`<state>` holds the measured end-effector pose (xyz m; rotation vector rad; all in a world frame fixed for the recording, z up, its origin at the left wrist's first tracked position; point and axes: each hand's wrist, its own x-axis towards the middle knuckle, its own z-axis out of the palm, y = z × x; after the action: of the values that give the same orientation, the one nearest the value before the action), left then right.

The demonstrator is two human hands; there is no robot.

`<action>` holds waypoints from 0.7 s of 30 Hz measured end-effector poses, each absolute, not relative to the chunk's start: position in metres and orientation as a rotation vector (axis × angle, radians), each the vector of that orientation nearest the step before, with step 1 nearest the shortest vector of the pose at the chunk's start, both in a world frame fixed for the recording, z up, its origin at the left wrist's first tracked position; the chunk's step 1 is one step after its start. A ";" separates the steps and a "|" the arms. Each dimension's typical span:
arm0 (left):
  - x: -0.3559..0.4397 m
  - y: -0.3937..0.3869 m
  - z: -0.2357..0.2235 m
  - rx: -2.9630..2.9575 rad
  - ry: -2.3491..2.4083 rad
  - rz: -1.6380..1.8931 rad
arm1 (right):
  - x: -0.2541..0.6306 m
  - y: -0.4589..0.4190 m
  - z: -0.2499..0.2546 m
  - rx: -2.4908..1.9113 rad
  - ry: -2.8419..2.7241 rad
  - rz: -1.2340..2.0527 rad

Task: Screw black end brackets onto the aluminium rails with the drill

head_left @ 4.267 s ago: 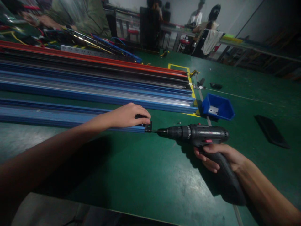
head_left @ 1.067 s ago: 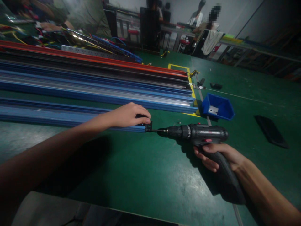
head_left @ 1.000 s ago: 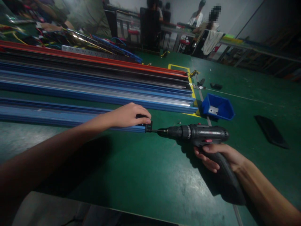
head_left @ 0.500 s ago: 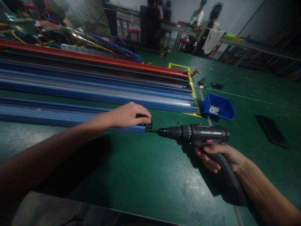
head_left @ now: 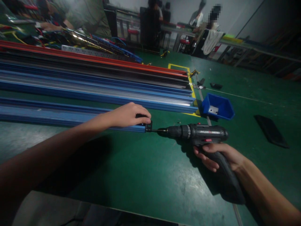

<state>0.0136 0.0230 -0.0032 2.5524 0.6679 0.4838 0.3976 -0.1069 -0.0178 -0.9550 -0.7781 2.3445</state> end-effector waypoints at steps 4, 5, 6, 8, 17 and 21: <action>0.013 0.023 -0.003 2.562 0.671 0.484 | 0.398 -0.106 -0.018 -0.938 -0.796 2.339; 0.013 0.023 -0.003 2.563 0.671 0.485 | 0.397 -0.106 -0.018 -0.938 -0.801 2.339; 0.013 0.023 -0.003 2.562 0.673 0.487 | 0.397 -0.106 -0.017 -0.939 -0.802 2.339; 0.013 0.023 -0.003 2.558 0.674 0.489 | 0.397 -0.107 -0.016 -0.946 -0.801 2.341; 0.013 0.023 -0.004 2.560 0.678 0.481 | 0.396 -0.104 -0.019 -0.865 -0.873 2.363; 0.014 0.023 -0.004 2.559 0.677 0.486 | 0.397 -0.104 -0.020 -0.856 -0.883 2.368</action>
<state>0.0135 0.0230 -0.0042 2.5592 0.6769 0.4856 0.3972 -0.1041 -0.0200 -0.8556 -0.8831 2.3676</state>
